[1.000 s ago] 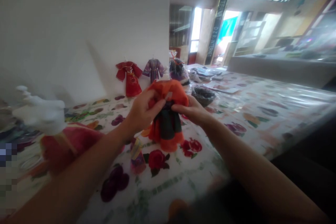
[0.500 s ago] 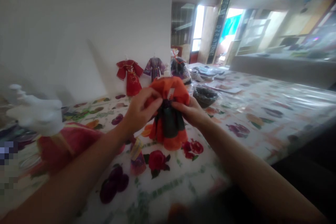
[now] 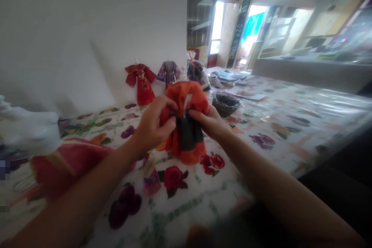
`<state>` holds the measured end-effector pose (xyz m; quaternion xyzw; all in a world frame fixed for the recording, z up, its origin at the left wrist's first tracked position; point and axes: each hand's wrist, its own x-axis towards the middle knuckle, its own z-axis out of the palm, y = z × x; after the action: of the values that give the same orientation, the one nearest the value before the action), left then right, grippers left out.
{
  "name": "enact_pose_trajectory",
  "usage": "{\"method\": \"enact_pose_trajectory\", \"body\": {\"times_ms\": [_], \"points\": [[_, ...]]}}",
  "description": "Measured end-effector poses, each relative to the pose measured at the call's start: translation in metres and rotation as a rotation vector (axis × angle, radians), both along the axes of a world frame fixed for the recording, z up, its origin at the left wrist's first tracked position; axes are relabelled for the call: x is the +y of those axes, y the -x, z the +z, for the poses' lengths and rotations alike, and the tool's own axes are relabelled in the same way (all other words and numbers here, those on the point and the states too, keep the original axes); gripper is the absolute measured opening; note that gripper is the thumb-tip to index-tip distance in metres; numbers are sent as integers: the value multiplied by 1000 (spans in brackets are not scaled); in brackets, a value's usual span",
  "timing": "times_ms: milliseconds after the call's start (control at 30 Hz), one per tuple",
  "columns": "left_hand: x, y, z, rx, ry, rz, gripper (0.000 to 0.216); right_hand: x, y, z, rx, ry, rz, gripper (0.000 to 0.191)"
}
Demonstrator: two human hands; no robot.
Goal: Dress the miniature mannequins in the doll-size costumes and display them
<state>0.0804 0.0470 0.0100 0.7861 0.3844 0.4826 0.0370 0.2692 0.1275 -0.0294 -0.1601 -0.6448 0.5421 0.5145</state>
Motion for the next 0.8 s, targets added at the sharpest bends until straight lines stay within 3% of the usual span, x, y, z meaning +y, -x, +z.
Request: {"method": "enact_pose_trajectory", "body": {"times_ms": [233,500,800], "points": [[1,6,3,42,-4,-36,27,-2,1,2,-9,-18,-18,28],[-5,20,13,-34,387,-265,40,-8,1,8,-21,-11,-18,26],[-7,24,24,65,439,-229,40,-8,3,8,-12,-16,-1,26]]}}
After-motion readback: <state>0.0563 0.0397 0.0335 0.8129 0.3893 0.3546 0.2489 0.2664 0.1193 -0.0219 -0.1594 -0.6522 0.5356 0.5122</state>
